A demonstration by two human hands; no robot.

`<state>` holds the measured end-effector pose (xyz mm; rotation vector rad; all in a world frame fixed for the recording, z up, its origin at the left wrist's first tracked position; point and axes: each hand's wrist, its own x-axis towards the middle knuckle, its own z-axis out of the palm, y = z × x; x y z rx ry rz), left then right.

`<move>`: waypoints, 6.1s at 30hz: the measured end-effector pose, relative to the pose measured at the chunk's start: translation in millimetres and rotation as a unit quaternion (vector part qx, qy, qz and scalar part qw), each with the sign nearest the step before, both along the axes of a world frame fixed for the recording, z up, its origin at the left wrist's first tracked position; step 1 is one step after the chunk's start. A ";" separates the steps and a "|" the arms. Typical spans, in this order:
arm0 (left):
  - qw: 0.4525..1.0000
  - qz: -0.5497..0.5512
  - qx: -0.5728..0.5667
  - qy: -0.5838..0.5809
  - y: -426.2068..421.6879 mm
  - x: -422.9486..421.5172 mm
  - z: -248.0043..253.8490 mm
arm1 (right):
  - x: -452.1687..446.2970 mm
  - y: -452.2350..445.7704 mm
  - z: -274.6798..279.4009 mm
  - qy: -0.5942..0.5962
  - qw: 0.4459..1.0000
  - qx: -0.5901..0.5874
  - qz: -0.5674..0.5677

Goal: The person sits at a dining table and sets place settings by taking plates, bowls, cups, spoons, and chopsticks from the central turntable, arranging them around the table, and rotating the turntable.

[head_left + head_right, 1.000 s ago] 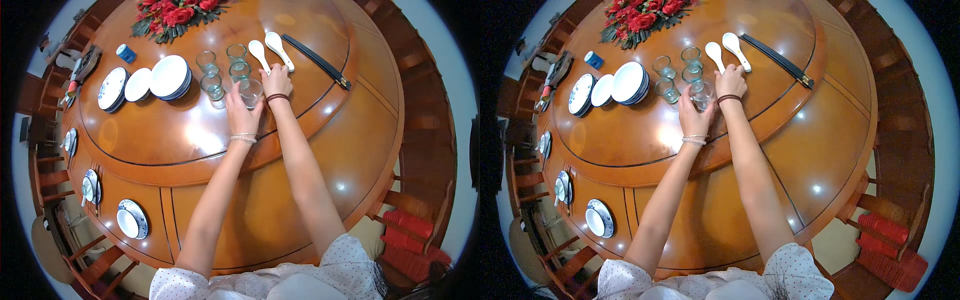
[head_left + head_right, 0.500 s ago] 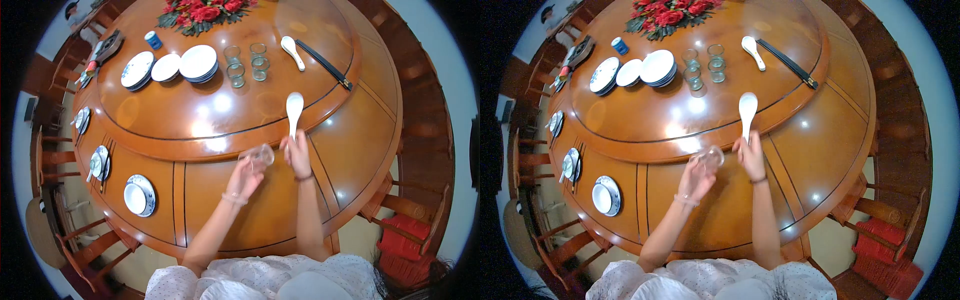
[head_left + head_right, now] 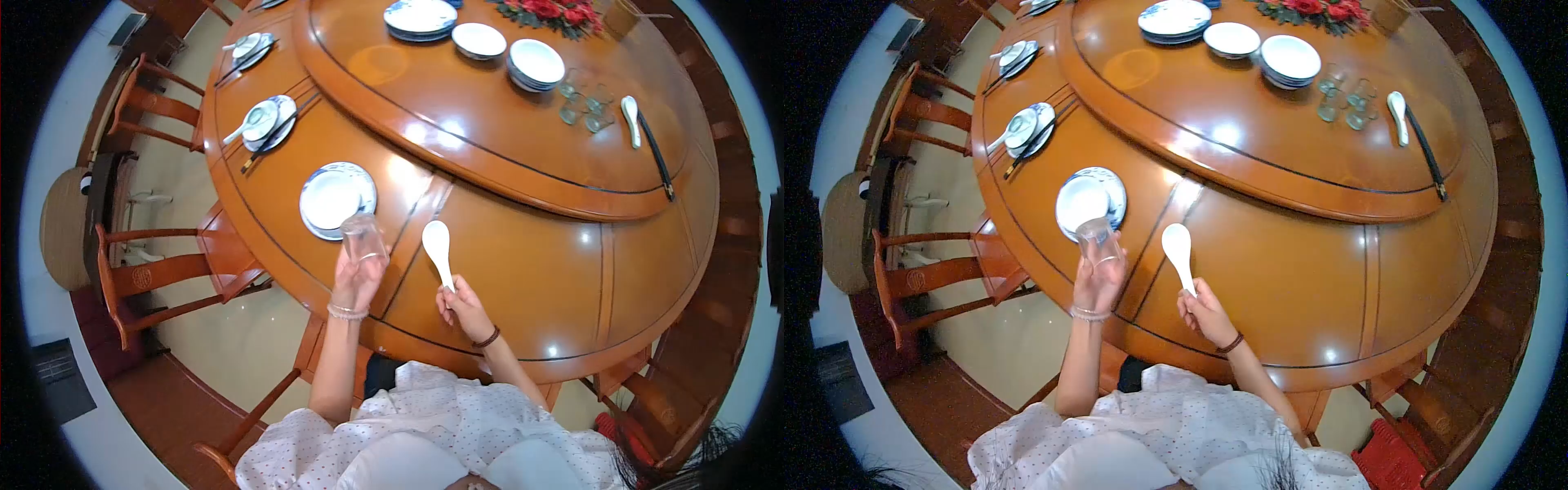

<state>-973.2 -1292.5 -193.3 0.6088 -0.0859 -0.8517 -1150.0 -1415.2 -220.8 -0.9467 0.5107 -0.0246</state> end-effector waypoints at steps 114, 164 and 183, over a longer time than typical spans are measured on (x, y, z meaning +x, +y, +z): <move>0.856 -0.036 0.431 -0.284 -382.8 303.2 -13.1 | 91.3 -179.3 -31.2 0.274 0.517 -0.793 -0.170; 0.846 -0.260 0.398 -0.241 -13.6 -77.7 -76.0 | -49.0 13.6 -57.6 0.342 0.767 -0.487 -0.238; 0.722 -0.281 0.400 -0.490 -35.7 -8.5 -34.2 | -45.0 -18.0 -15.1 0.459 0.717 -0.511 -0.119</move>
